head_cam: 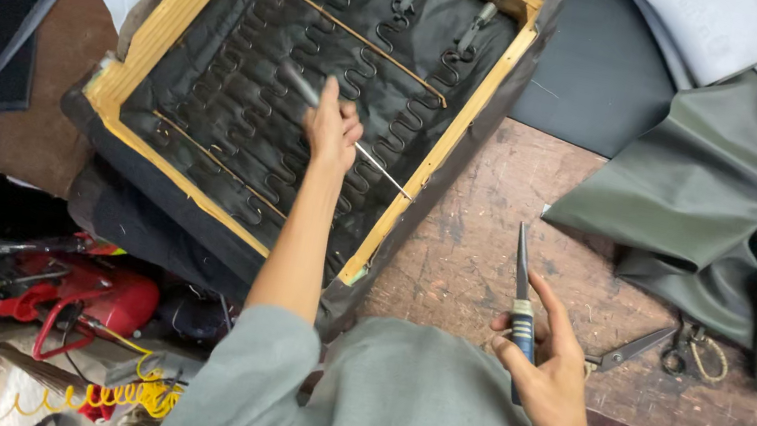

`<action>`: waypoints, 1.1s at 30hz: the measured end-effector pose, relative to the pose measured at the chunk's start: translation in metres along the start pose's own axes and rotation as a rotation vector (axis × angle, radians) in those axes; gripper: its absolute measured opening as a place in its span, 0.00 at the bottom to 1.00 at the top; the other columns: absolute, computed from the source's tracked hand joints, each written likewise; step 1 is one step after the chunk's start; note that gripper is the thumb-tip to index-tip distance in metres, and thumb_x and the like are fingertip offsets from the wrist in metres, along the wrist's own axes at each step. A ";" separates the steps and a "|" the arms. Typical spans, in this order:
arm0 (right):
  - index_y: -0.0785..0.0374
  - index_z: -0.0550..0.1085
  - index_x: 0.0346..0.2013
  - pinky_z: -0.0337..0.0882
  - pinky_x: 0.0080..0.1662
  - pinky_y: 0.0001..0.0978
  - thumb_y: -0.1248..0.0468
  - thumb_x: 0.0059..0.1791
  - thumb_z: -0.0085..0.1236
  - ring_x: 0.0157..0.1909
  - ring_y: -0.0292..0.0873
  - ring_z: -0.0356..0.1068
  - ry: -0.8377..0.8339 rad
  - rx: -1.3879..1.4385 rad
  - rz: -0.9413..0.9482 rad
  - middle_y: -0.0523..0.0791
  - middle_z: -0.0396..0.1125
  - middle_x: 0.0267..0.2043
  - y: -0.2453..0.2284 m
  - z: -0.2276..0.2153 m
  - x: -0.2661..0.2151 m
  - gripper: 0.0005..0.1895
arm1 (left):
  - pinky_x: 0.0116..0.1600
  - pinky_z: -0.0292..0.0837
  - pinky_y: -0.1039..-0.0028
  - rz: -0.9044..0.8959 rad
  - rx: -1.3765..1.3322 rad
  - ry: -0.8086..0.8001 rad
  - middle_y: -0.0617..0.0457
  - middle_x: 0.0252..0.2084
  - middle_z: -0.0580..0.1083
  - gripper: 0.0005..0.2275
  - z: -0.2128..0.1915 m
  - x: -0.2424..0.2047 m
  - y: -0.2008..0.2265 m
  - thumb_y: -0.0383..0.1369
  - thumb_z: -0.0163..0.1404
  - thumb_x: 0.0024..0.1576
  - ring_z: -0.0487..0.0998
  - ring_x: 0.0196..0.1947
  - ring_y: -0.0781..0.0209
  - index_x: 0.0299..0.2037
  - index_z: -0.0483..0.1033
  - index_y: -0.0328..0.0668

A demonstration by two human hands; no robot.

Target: The person uses a hammer and a pointed tool to secure a black fabric cover over a wooden frame with springs. They repeatedly tap the fabric along the edges and corners, adjusting the material to fit the frame.

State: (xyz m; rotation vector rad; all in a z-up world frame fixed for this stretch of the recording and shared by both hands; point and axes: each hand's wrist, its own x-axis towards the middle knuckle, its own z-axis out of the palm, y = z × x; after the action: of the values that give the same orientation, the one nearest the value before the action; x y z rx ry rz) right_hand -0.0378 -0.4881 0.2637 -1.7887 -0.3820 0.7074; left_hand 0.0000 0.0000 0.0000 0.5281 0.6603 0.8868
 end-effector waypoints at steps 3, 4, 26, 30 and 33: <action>0.57 0.57 0.74 0.72 0.45 0.30 0.78 0.42 0.54 0.41 0.37 0.70 -0.054 0.081 -0.089 0.47 0.72 0.40 0.005 0.001 0.005 0.45 | 0.14 0.45 0.76 -0.309 -0.139 0.092 0.54 0.22 0.64 0.12 -0.014 -0.008 -0.008 0.41 0.47 0.63 0.55 0.11 0.68 0.35 0.64 0.43; 0.58 0.57 0.74 0.72 0.45 0.29 0.78 0.42 0.54 0.41 0.37 0.70 -0.057 0.068 -0.108 0.47 0.71 0.40 0.006 0.003 0.011 0.45 | 0.15 0.45 0.77 -0.284 -0.124 0.111 0.54 0.22 0.64 0.11 -0.016 -0.010 -0.006 0.41 0.47 0.63 0.55 0.11 0.69 0.35 0.65 0.42; 0.62 0.67 0.64 0.73 0.51 0.37 0.66 0.49 0.60 0.49 0.45 0.76 -0.266 -0.365 -0.408 0.50 0.76 0.47 0.065 0.049 0.106 0.28 | 0.35 0.74 0.60 0.495 1.404 -0.424 0.36 0.29 0.77 0.18 0.121 -0.264 0.118 0.37 0.67 0.41 0.80 0.30 0.42 0.30 0.78 0.28; 0.60 0.66 0.65 0.73 0.50 0.37 0.66 0.48 0.61 0.48 0.44 0.76 -0.308 -0.404 -0.331 0.49 0.76 0.48 0.071 0.055 0.111 0.30 | 0.39 0.73 0.56 0.290 1.480 -0.356 0.30 0.31 0.76 0.18 0.097 -0.266 0.094 0.38 0.66 0.45 0.79 0.37 0.33 0.35 0.78 0.28; 0.61 0.67 0.65 0.73 0.51 0.37 0.66 0.49 0.60 0.46 0.45 0.77 -0.307 -0.349 -0.371 0.49 0.76 0.45 0.076 0.061 0.110 0.29 | 0.39 0.73 0.56 0.205 1.466 -0.323 0.29 0.32 0.76 0.16 0.095 -0.263 0.091 0.36 0.64 0.49 0.79 0.39 0.33 0.38 0.79 0.29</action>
State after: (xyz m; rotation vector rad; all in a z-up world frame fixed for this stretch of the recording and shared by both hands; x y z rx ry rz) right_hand 0.0018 -0.4039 0.1501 -1.8576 -1.0697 0.6768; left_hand -0.1018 -0.1857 0.2041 2.0248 0.8930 0.3381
